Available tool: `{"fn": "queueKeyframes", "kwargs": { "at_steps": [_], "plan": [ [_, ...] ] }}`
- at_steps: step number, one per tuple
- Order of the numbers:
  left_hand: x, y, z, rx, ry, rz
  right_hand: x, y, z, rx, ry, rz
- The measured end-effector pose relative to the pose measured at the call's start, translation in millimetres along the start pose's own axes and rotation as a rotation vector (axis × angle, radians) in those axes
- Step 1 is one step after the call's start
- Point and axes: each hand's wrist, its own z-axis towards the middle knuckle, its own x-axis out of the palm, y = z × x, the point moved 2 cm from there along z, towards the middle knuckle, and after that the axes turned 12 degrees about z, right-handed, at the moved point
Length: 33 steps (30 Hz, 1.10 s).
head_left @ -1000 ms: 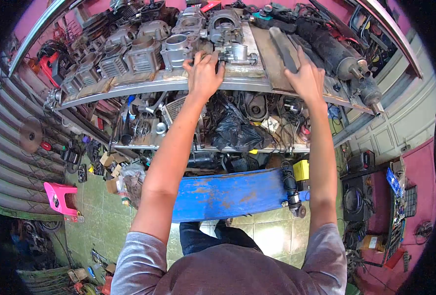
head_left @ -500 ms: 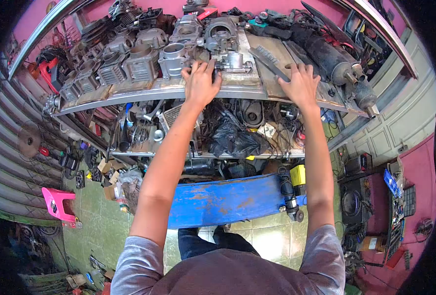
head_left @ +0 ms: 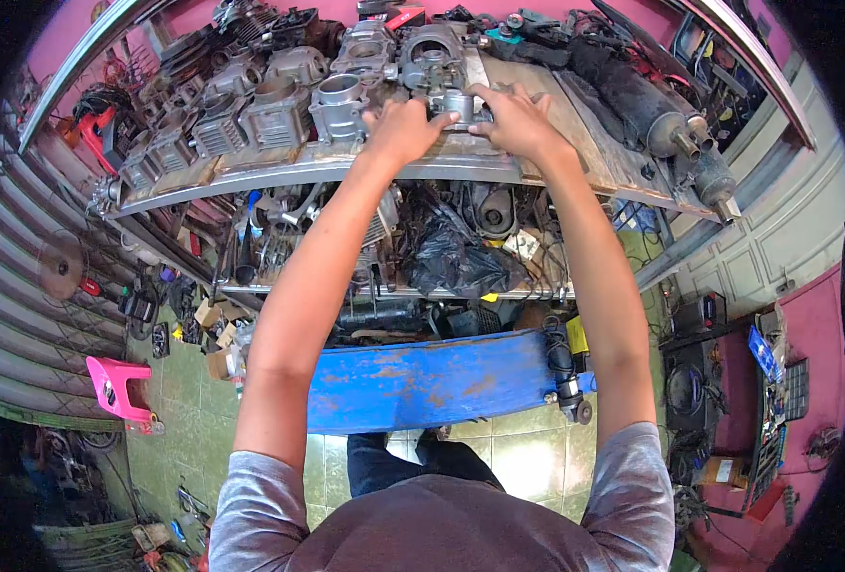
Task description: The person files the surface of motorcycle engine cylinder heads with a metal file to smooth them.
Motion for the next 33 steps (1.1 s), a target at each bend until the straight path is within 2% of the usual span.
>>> {"fn": "queueKeyframes", "kwargs": {
  "at_steps": [2,3,5,6,7,8,11,16,18,21,23,24,26,28,30,33],
  "plan": [
    [-9,-1,-6,0.000,0.016,-0.019,2,4,-5,-0.068,-0.149,-0.051],
    [-6,-1,-7,0.013,-0.037,-0.017,8,5,-8,-0.073,-0.146,-0.052],
    [0,2,-9,0.022,-0.091,-0.015,20,11,-16,-0.167,-0.317,-0.195],
    [4,5,-9,0.037,-0.205,-0.032,31,9,-14,-0.168,-0.316,-0.193],
    [10,8,-10,0.053,-0.318,-0.047,42,8,-14,-0.192,-0.419,-0.204],
    [17,10,-9,0.054,-0.317,-0.045,49,4,-13,-0.215,-0.522,-0.214],
    [27,16,-9,0.068,-0.411,-0.109,41,9,-16,-0.121,-0.461,-0.055],
    [14,12,-9,0.030,-0.287,-0.009,23,5,-12,0.022,-0.381,-0.044],
    [8,9,-10,0.026,-0.259,0.012,20,0,-7,0.114,-0.150,-0.036],
    [4,5,-10,0.026,-0.188,0.070,21,-3,-5,0.100,-0.160,0.069],
    [5,2,-13,0.061,-0.327,0.099,24,-4,0,0.114,-0.206,0.075],
    [6,2,-14,0.063,-0.331,0.100,27,-5,2,0.128,-0.253,0.082],
    [3,0,-15,0.209,-0.529,0.102,33,-7,6,0.128,-0.306,0.119],
    [11,3,-11,0.265,-0.597,0.124,31,-5,4,0.133,-0.357,0.157],
    [14,7,-8,0.332,-0.683,0.156,31,-6,5,0.191,-0.258,0.244],
    [21,11,-12,0.337,-0.744,0.144,37,-10,8,0.158,-0.252,0.228]
  ]
}}
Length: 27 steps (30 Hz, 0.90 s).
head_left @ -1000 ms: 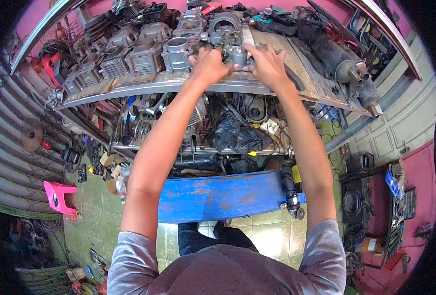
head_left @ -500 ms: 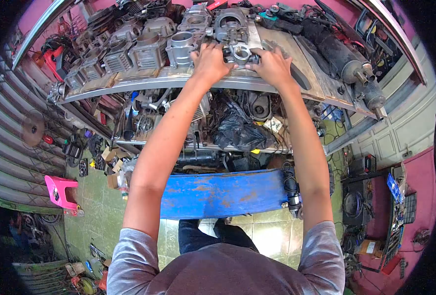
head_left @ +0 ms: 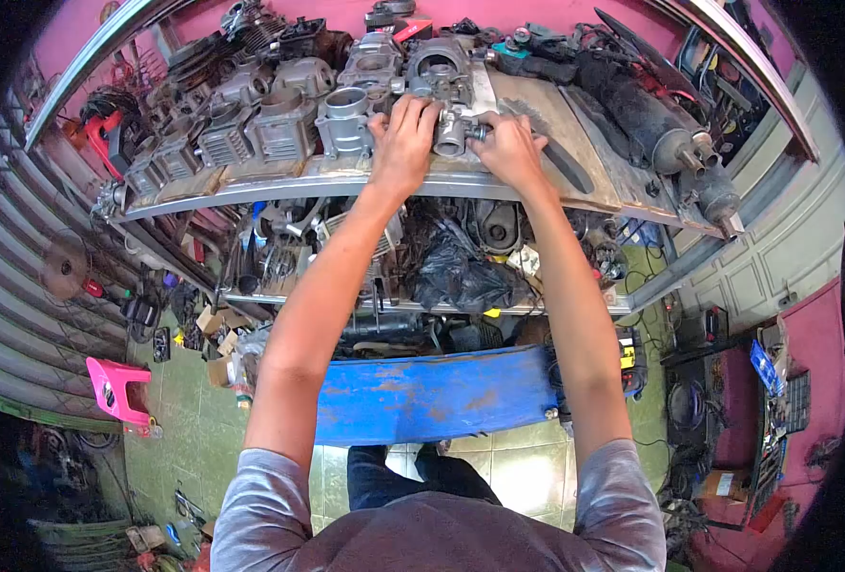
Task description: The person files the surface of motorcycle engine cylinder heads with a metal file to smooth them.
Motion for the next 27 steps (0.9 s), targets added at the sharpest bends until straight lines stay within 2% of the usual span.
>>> {"fn": "queueKeyframes", "kwargs": {
  "at_steps": [3,6,9,10,13,14,15,16,19,22,23,24,25,27],
  "plan": [
    [-6,1,-9,-0.009,-0.017,-0.019,3,-3,-5,-0.023,-0.022,-0.028],
    [-22,4,-1,-0.118,0.106,-0.107,-1,-1,-4,-0.110,-0.033,-0.023],
    [-14,16,9,-0.212,0.126,-0.028,-2,1,-2,-0.073,-0.031,-0.085],
    [-12,21,11,-0.195,0.227,-0.085,0,2,-3,-0.073,-0.028,-0.084],
    [-13,20,13,-0.263,0.263,-0.124,6,2,-6,-0.110,-0.129,-0.072],
    [-13,21,13,-0.262,0.264,-0.125,6,1,-6,-0.172,-0.215,-0.055],
    [-14,22,12,-0.205,0.163,-0.111,5,2,-6,-0.233,-0.303,-0.039],
    [-15,24,12,-0.150,0.062,-0.095,5,1,-5,-0.232,-0.305,-0.039],
    [-15,27,12,-0.072,0.016,-0.070,9,-6,-9,-0.296,-0.356,-0.067],
    [-24,21,4,-0.115,0.105,-0.156,12,-10,-15,-0.318,-0.376,-0.057],
    [-30,20,2,-0.116,0.104,-0.154,11,-11,-18,-0.379,-0.388,-0.051],
    [-37,19,-3,-0.125,0.194,-0.154,8,-5,-25,-0.436,-0.398,-0.043],
    [-40,20,-7,-0.134,0.283,-0.155,5,0,-28,-0.433,-0.395,-0.041],
    [-43,22,-11,-0.107,0.262,-0.171,-5,12,-29,-0.327,-0.255,-0.131]
  ]
}}
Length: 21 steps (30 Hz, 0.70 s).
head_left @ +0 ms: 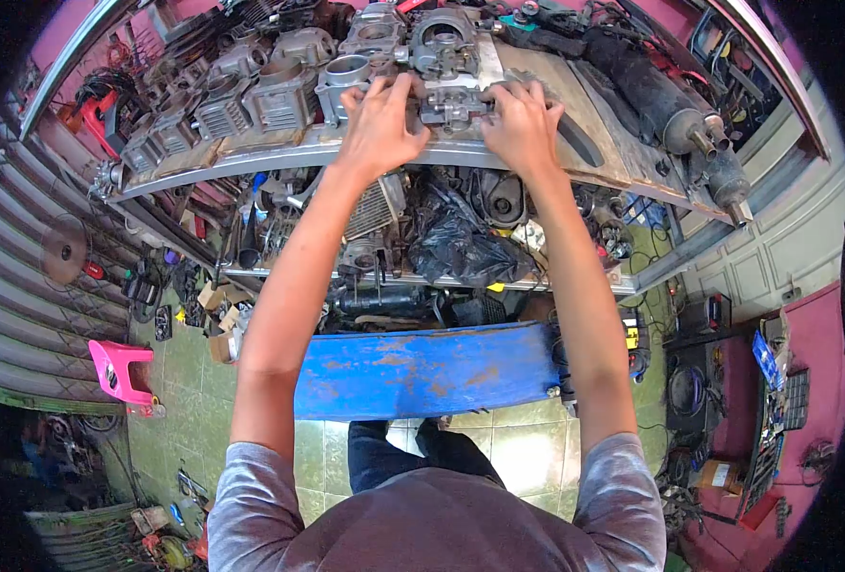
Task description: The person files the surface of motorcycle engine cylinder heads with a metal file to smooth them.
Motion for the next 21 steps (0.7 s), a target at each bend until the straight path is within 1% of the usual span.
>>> {"fn": "queueKeyframes", "kwargs": {
  "at_steps": [1,2,3,4,6,7,9,10,12,13,14,15,16,18,20,21],
  "plan": [
    [-3,0,-1,-0.008,-0.039,-0.017,-7,4,1,0.004,0.001,-0.002],
    [-6,-1,-1,-0.017,-0.083,-0.033,-13,8,4,0.031,0.055,-0.004],
    [-10,-3,-2,-0.034,-0.090,-0.021,-17,11,7,0.055,0.109,-0.006],
    [-9,-4,-2,-0.036,-0.093,-0.019,-21,14,10,0.052,0.108,-0.005],
    [-6,-6,-2,-0.055,-0.077,-0.025,-24,14,12,0.157,0.258,0.043],
    [-4,-7,-2,-0.058,-0.078,-0.025,-22,11,11,0.155,0.259,0.043],
    [0,-7,1,-0.114,-0.066,0.039,-13,5,8,0.128,0.200,0.011],
    [3,-8,3,-0.117,-0.065,0.038,-8,3,7,0.128,0.204,0.011],
    [7,-6,7,-0.118,-0.121,0.010,3,-2,7,0.169,0.130,0.014],
    [9,-3,9,-0.122,-0.107,-0.019,8,-5,10,0.173,0.138,0.020],
    [13,-2,12,-0.128,-0.093,-0.016,13,-8,13,0.159,0.096,-0.011],
    [20,1,16,-0.119,-0.156,0.015,20,-12,14,0.146,0.056,-0.041],
    [22,1,17,-0.108,-0.218,0.046,23,-11,17,0.154,0.070,-0.032],
    [28,4,24,-0.120,-0.178,0.076,25,-13,25,0.147,0.040,-0.019],
    [34,7,33,-0.170,-0.107,0.202,33,-19,30,0.132,0.029,-0.029],
    [20,5,38,-0.180,-0.088,-0.029,34,-18,33,0.149,0.035,-0.032]
  ]
}}
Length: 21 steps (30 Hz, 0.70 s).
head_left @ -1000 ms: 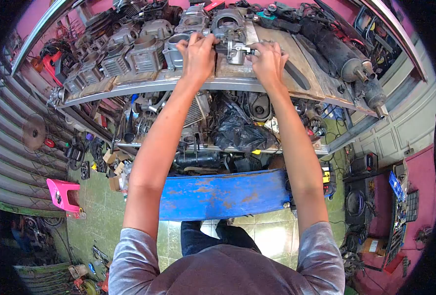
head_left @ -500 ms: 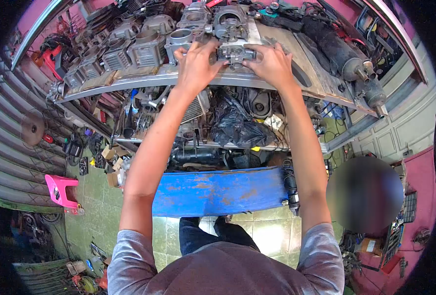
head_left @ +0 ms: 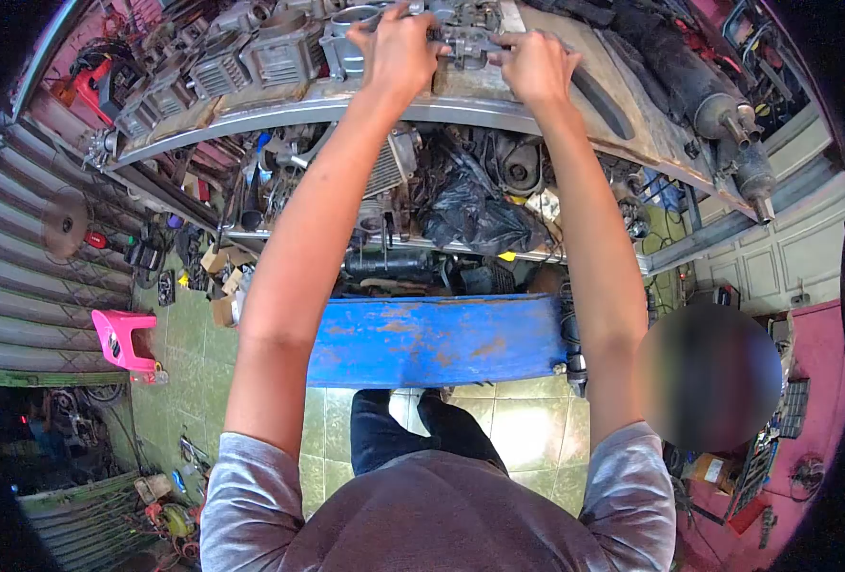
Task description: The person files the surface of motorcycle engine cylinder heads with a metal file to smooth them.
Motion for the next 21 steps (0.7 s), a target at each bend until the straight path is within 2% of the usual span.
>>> {"fn": "queueKeyframes", "kwargs": {
  "at_steps": [3,5,7,8,11,17,21],
  "plan": [
    [20,18,12,0.079,-0.037,-0.144,6,-4,6,0.028,0.041,-0.027],
    [35,25,16,0.049,0.028,-0.144,15,-13,13,0.042,0.058,-0.020],
    [20,9,15,-0.003,0.039,0.256,3,4,14,0.059,0.076,0.049],
    [-1,-6,17,-0.022,0.208,0.286,-3,12,15,0.075,0.091,0.118],
    [9,-3,22,-0.014,0.205,0.441,-4,16,16,0.134,0.120,0.101],
    [12,4,25,-0.034,0.240,0.418,5,10,13,0.097,0.029,0.146],
    [2,-3,30,-0.014,0.289,0.407,10,8,17,0.125,0.061,0.113]
  ]
}}
